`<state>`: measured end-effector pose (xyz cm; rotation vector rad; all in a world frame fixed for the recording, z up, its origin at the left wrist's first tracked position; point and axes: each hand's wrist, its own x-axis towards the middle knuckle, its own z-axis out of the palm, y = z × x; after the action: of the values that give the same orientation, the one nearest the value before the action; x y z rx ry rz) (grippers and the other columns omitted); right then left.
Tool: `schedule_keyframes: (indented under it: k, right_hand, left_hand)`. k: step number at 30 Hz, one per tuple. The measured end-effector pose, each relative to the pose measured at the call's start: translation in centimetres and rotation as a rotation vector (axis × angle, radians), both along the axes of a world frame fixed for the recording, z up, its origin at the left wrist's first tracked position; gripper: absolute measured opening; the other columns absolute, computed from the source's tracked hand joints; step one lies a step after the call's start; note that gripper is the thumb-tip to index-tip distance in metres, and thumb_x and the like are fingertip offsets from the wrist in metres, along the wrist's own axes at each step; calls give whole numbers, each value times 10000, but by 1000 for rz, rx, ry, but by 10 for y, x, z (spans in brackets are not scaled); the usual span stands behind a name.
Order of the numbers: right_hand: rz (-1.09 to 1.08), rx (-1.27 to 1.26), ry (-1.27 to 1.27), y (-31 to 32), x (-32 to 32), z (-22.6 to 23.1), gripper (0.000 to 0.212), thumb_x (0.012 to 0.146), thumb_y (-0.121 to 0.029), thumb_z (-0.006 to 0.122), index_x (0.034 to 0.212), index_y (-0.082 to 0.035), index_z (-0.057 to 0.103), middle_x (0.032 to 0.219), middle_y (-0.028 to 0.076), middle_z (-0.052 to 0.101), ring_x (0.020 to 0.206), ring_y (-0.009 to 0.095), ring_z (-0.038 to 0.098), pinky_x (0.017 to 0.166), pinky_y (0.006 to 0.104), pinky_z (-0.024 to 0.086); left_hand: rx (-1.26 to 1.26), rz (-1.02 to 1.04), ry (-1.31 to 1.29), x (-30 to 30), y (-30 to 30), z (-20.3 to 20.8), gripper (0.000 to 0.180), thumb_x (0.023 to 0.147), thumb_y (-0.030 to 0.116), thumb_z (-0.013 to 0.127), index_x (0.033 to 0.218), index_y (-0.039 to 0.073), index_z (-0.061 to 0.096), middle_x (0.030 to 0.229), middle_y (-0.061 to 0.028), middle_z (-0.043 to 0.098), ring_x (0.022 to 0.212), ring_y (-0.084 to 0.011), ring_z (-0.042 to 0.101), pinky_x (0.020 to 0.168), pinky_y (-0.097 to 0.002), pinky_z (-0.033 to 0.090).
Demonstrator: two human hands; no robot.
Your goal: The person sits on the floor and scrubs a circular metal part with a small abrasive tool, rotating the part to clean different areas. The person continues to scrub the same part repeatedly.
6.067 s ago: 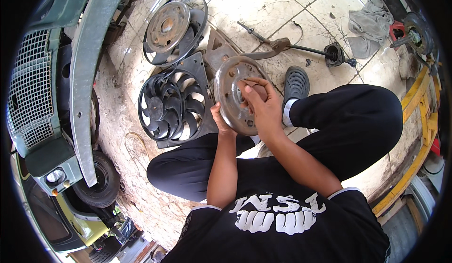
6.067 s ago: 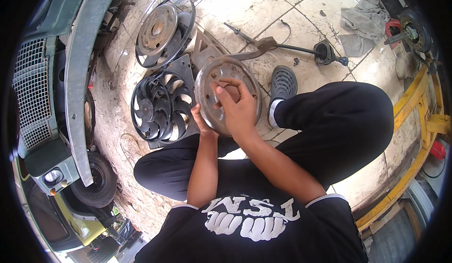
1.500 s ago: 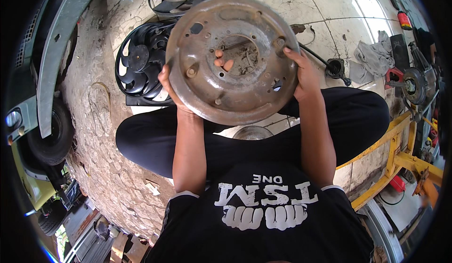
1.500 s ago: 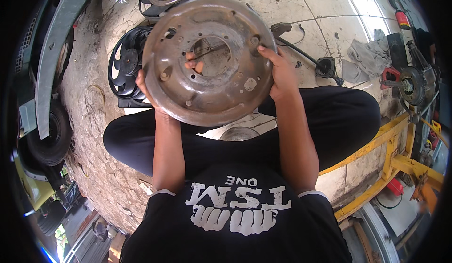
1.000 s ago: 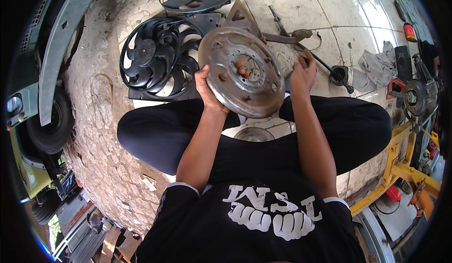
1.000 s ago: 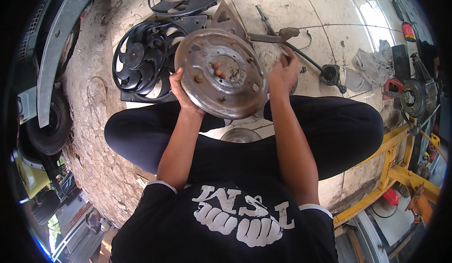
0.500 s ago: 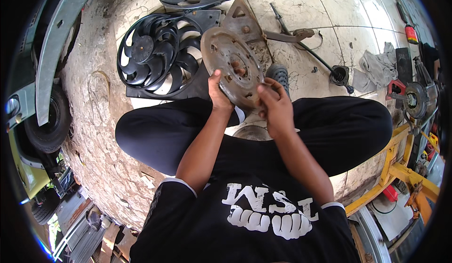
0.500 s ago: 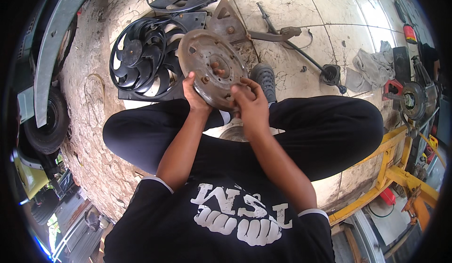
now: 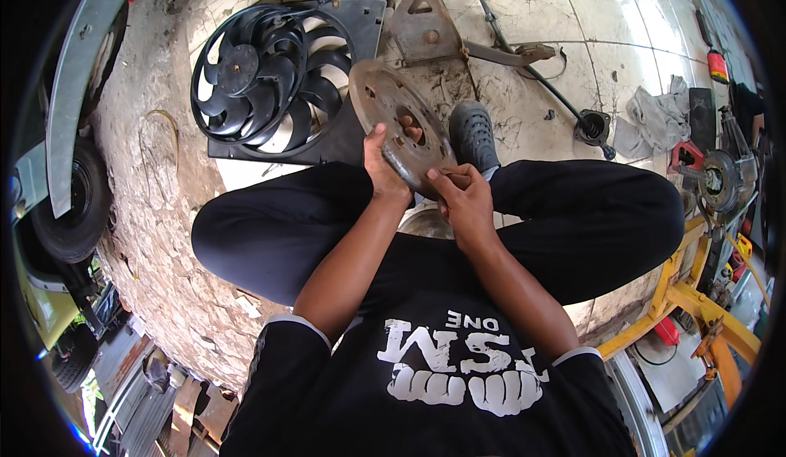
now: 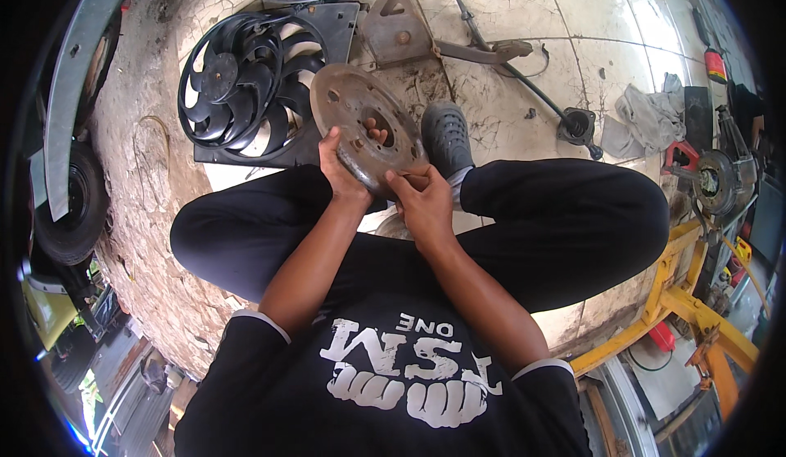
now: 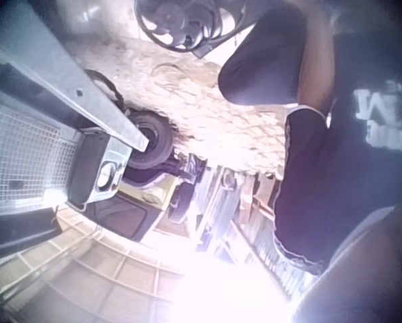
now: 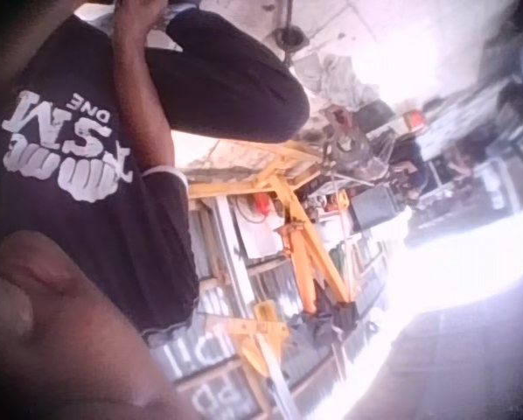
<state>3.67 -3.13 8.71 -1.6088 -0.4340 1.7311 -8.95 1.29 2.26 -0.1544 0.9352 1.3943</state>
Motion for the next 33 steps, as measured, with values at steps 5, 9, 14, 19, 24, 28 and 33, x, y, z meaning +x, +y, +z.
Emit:
schedule_keyframes:
  k: [5, 9, 14, 19, 24, 28, 33]
  right_hand:
    - [23, -65, -11, -2, -3, 0, 244, 943, -170, 771, 941, -70, 549, 769, 0, 621, 500, 47, 453, 425, 220, 330]
    - [7, -179, -21, -2, 4, -11, 229, 935, -145, 772, 932, -94, 548, 788, -11, 628, 528, 41, 454, 435, 213, 333]
    - [-66, -235, 22, 5, -11, 15, 206, 922, -153, 781, 974, -110, 586, 818, -17, 654, 541, 40, 442, 466, 215, 342]
    - [9, -279, -98, 0, 4, 0, 213, 900, -212, 805, 1006, -90, 668, 839, -18, 668, 585, 31, 452, 488, 214, 325]
    - [40, -304, -128, 2, 9, -3, 277, 886, -245, 824, 1047, -69, 684, 836, -11, 658, 562, 31, 425, 476, 210, 305]
    - [-77, -345, -65, 5, 9, -1, 263, 899, -271, 816, 1011, -74, 682, 779, -52, 577, 529, 32, 382, 450, 217, 276]
    - [-50, -391, -86, -6, 24, -14, 277, 913, -300, 804, 1024, -82, 674, 780, -59, 557, 517, 32, 362, 448, 216, 272]
  left_hand:
    - [-173, 94, -72, 12, 1, 41, 611, 836, 453, 676, 1300, 70, 571, 1093, -98, 673, 1088, -248, 612, 1014, -466, 481]
    - [-138, 110, -97, 11, -4, 41, 596, 832, 442, 672, 1300, 86, 577, 1091, -87, 674, 1089, -237, 604, 1015, -461, 468]
    - [-86, 122, -67, 10, -5, 36, 607, 838, 452, 662, 1307, 77, 569, 1085, -81, 671, 1083, -231, 597, 999, -444, 462]
    - [-100, 134, -6, 21, -8, 41, 587, 858, 440, 647, 1305, 69, 561, 1090, -68, 660, 1078, -219, 592, 972, -430, 469]
    - [-90, 138, -52, 25, -5, 43, 553, 865, 433, 645, 1280, 76, 566, 1077, -58, 650, 1053, -214, 584, 964, -435, 465]
    - [-60, 148, 37, 34, -2, 38, 428, 861, 402, 675, 1159, 102, 612, 1053, -27, 570, 1063, -211, 548, 980, -422, 441]
    - [-86, 131, -38, 38, -4, 45, 395, 869, 394, 674, 1141, 117, 601, 1040, -25, 569, 1042, -213, 558, 956, -427, 456]
